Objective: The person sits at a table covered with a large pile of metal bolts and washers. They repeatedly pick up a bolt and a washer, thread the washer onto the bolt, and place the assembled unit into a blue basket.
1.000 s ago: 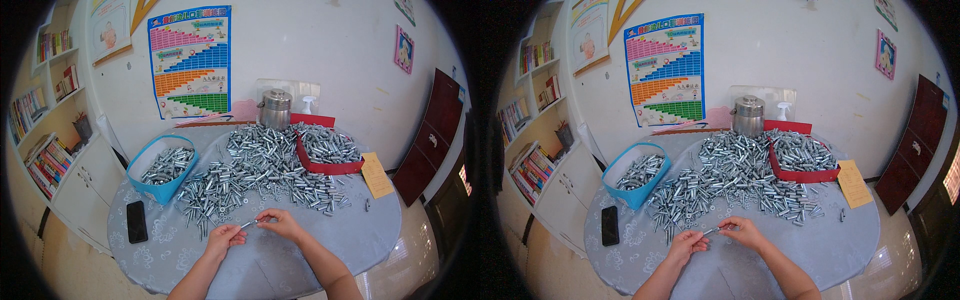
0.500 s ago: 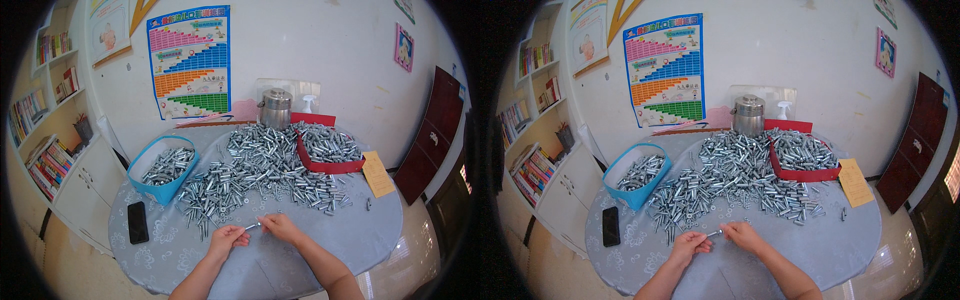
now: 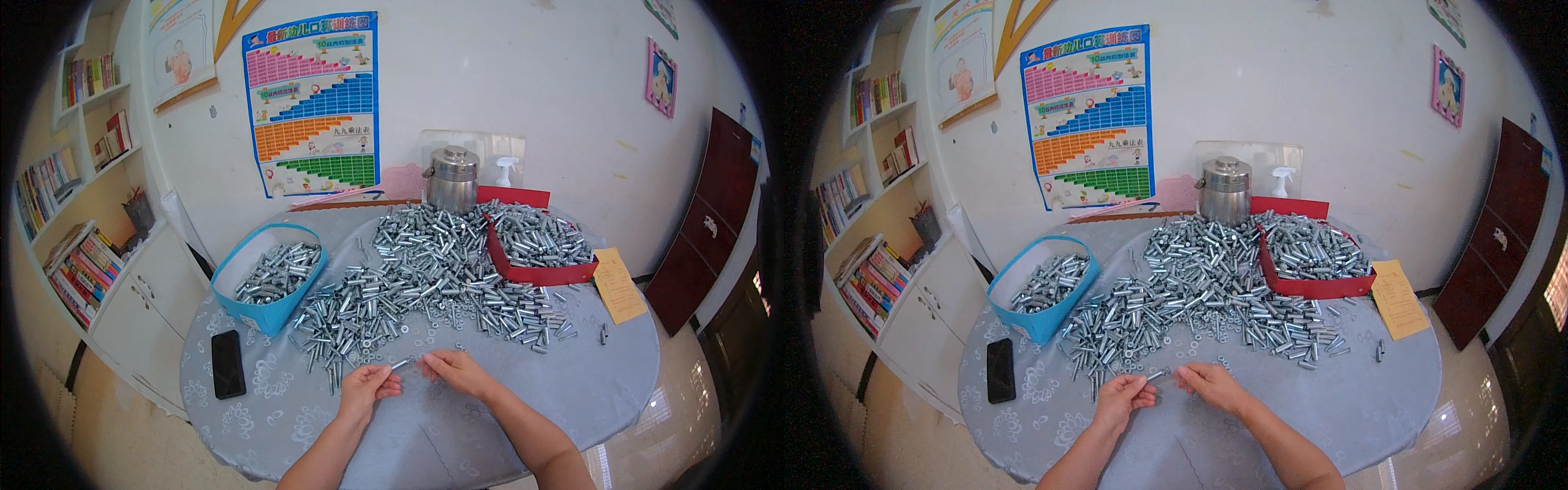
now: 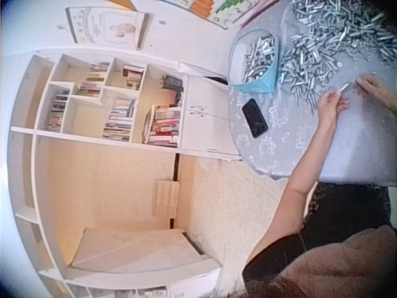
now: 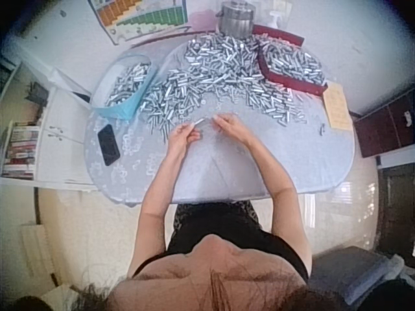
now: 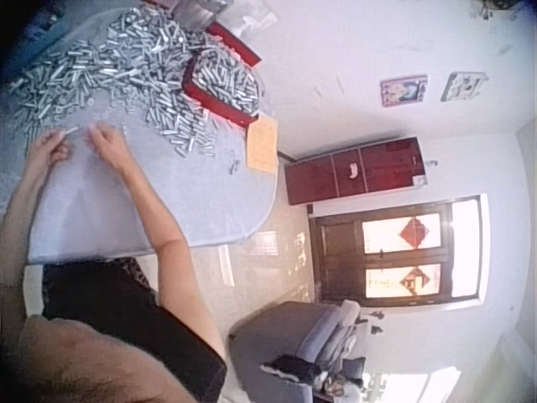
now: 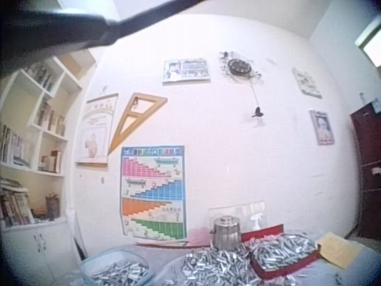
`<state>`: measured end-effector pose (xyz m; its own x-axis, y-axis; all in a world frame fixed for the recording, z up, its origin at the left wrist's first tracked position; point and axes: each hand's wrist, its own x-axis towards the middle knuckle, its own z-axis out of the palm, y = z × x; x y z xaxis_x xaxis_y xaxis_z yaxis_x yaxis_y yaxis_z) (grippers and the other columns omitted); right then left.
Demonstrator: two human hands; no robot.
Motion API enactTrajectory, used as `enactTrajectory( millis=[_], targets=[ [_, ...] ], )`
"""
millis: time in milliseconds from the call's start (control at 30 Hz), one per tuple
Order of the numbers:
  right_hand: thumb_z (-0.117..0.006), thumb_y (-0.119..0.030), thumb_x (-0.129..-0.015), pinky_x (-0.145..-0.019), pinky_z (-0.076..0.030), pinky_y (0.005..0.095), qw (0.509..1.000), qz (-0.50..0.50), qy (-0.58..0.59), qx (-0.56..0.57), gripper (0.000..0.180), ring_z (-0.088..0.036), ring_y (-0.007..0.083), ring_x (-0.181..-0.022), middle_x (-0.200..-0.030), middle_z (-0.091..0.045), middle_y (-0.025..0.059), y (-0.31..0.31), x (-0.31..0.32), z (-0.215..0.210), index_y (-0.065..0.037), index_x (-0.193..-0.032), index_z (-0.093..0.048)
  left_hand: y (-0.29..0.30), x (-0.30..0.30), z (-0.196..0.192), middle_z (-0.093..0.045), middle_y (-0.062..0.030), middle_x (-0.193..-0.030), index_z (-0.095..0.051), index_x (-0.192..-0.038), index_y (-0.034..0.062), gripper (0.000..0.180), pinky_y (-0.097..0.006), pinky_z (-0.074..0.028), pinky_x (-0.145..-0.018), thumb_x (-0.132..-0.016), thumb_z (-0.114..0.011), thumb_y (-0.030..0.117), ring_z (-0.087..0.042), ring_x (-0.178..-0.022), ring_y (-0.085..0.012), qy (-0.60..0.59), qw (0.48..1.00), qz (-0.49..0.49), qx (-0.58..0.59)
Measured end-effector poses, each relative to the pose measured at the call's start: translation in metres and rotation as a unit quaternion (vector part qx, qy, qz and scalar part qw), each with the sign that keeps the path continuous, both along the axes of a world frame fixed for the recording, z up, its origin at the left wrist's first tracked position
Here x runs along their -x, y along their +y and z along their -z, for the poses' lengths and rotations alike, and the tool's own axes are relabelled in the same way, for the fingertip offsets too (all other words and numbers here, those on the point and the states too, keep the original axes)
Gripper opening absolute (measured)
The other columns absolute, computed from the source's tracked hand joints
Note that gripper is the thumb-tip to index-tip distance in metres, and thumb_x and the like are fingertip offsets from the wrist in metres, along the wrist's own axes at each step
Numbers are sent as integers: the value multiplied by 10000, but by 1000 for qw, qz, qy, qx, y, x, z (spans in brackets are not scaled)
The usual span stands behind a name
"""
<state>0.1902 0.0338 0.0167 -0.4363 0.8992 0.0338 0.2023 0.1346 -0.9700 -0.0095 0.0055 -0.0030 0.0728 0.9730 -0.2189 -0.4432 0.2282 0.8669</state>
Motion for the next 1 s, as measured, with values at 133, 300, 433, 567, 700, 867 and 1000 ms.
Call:
enactTrajectory(
  millis=[133, 300, 433, 567, 700, 867, 1000],
  targets=[
    [-431, -292, -898, -644, -446, 241, 1000, -23, 4, 16, 341, -528, 113, -693, -833, -597, 60, 3, -2, 5, -24, -1064, -561, 0, 0, -1, -610, -157, -772, -535, -873, -40, 134, -260, -533, -558, -823, -555, 83, -604, -610, -174, -2, 1000, -1, 4],
    [-429, -280, -898, -632, -448, 245, 1000, -10, 14, 18, 331, -528, 110, -685, -828, -599, 61, 2, -1, 4, -13, -1021, -581, 1, 0, -1, -610, -157, -773, -533, -874, -37, 132, -264, -532, -561, -823, -556, 83, -604, -612, -174, 0, 1000, -6, 1],
    [-427, -290, -897, -621, -449, 248, 999, 16, 27, -5, 347, -529, 110, -667, -792, -600, 54, -2, 3, -2, 4, -932, -608, 0, 0, -1, -609, -154, -773, -535, -874, -36, 130, -266, -531, -563, -822, -556, 81, -604, -612, -173, 2, 1000, -14, -4],
    [-426, -316, -896, -615, -448, 245, 999, -11, 2, 40, 374, -532, 111, -656, -759, -595, 52, 1, -2, 5, 5, -875, -616, -1, -1, -1, -609, -144, -776, -535, -876, -35, 139, -266, -530, -563, -821, -559, 91, -596, -620, -171, 16, 999, -26, -17],
    [-421, -320, -900, -619, -443, 243, 996, 18, 55, 74, 385, -537, 108, -662, -738, -592, 49, 10, -5, 16, 5, -822, -612, 2, 6, -5, -604, -134, -803, -535, -879, -31, 136, -260, -527, -581, -820, -560, 89, -596, -645, -167, 18, 997, -72, -29],
    [-425, -311, -901, -607, -433, 230, 991, 92, 91, 38, 385, -530, 101, -641, -696, -586, 44, 13, -11, 11, 9, -799, -612, 25, 36, -17, -592, -120, -824, -530, -886, -29, 152, -260, -525, -606, -809, -577, 94, -592, -675, -165, 13, 964, -254, -74],
    [-433, -298, -899, -600, -424, 217, 986, 110, 116, 41, 373, -518, 91, -625, -686, -584, 40, 12, -13, 9, 8, -793, -617, 71, 85, -37, -587, -124, -860, -513, -938, -38, 182, -268, -528, -599, -805, -568, 74, -593, -672, -168, 75, 926, -338, -153]
  ],
)
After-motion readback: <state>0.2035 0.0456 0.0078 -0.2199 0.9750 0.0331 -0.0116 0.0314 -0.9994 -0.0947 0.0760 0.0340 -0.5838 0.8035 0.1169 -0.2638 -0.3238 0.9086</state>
